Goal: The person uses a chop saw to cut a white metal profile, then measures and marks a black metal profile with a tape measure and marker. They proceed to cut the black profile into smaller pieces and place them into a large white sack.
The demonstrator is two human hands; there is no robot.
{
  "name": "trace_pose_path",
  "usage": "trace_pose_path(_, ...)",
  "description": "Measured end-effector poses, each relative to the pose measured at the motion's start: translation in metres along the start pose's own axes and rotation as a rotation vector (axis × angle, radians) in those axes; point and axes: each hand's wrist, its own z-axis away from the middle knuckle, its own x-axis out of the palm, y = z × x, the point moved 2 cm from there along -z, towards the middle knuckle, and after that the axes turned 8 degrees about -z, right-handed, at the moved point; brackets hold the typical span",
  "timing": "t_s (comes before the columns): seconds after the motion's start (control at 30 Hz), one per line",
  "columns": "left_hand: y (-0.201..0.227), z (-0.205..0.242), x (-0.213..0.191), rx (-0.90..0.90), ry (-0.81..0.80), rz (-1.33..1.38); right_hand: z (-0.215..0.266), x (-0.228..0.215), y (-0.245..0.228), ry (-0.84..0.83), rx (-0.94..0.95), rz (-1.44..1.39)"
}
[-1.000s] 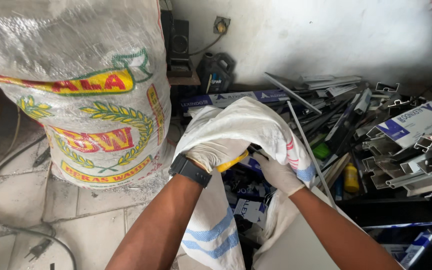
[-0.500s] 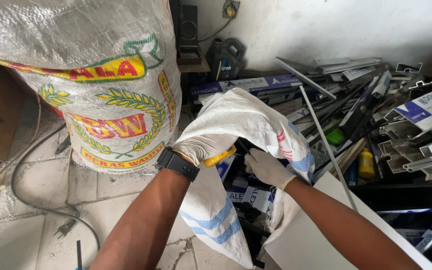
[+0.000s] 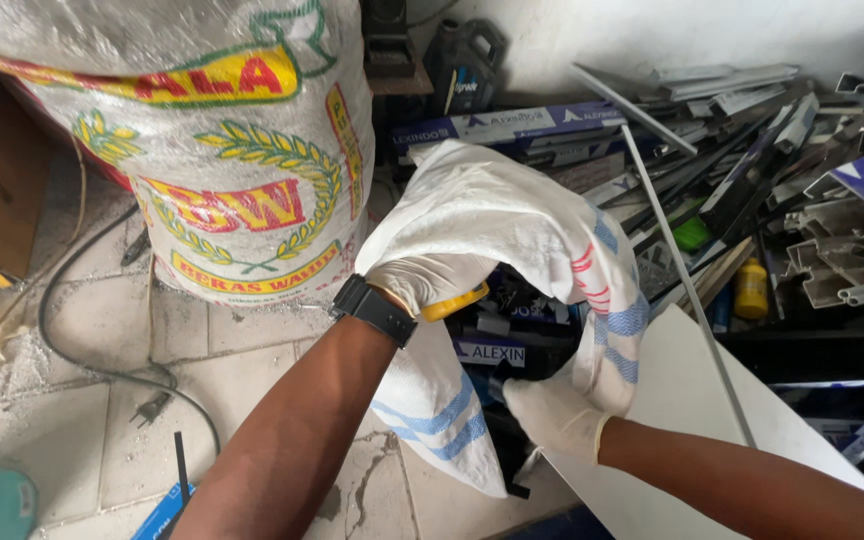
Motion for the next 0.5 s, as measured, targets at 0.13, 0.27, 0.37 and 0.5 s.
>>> trace_pose_path(0.13, -0.003, 0.007, 0.022, -0.165, -0.115, -0.262, 0.016, 0.022, -0.028, -0.102, -0.253, 0.215)
trace_pose_path(0.27, 0.031, -0.006, 0.009, -0.300, -0.167, -0.221, 0.029, 0.032, -0.050, -0.028, -0.319, 0.213)
trace_pose_path(0.37, -0.041, 0.014, 0.078, -0.370, -0.158, 0.248, 0.030, 0.023, -0.051, -0.057, -0.382, 0.157)
trace_pose_path(0.5, -0.014, 0.014, 0.043, -0.346, -0.048, 0.317, 0.032, 0.007, -0.059, 0.026, -0.452, 0.210)
